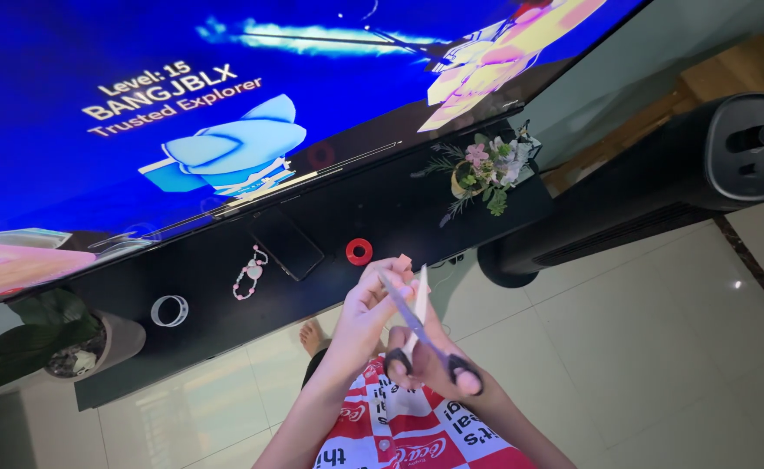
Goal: The recorder removes a pillowcase from a pillow and then cuts a piece of red adhesive tape using a pair of scissors.
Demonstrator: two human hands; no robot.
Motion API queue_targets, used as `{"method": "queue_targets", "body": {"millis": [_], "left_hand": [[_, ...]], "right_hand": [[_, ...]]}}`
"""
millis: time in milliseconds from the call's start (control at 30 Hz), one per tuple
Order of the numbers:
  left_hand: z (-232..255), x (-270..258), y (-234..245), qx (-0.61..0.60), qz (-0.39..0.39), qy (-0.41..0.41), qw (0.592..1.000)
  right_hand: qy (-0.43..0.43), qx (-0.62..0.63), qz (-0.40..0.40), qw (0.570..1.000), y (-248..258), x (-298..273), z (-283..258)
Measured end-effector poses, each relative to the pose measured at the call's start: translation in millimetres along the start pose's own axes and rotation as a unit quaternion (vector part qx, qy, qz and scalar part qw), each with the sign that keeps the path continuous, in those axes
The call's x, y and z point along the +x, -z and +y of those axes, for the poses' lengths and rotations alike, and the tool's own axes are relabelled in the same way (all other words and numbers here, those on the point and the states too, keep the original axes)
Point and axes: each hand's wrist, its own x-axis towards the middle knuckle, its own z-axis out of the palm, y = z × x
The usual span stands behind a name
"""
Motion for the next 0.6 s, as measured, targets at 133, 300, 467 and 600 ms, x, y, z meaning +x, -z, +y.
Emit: {"method": "queue_targets", "body": {"millis": [133, 300, 467, 600], "left_hand": [[12.9, -3.8, -2.3, 0.010, -0.024, 0.047, 0.999], [14.9, -7.6, -2.1, -0.019, -0.084, 0.059, 0.995], [15.8, -8.8, 2.7, -0.054, -0.153, 0.057, 0.985], [11.1, -8.2, 13.2, -0.045, -0.216, 0.061, 0.974]], "right_hand": [[-0.011, 0.139, -0.077, 0.987, 14.8, -10.4, 14.7], [0.025, 0.300, -0.257, 0.918, 13.3, -6.2, 17.2], [0.002, 0.327, -0.299, 0.896, 12.3, -13.0, 24.9], [-0.108, 0.372, -0.280, 0.878, 53.5, -34.5, 61.2]]}}
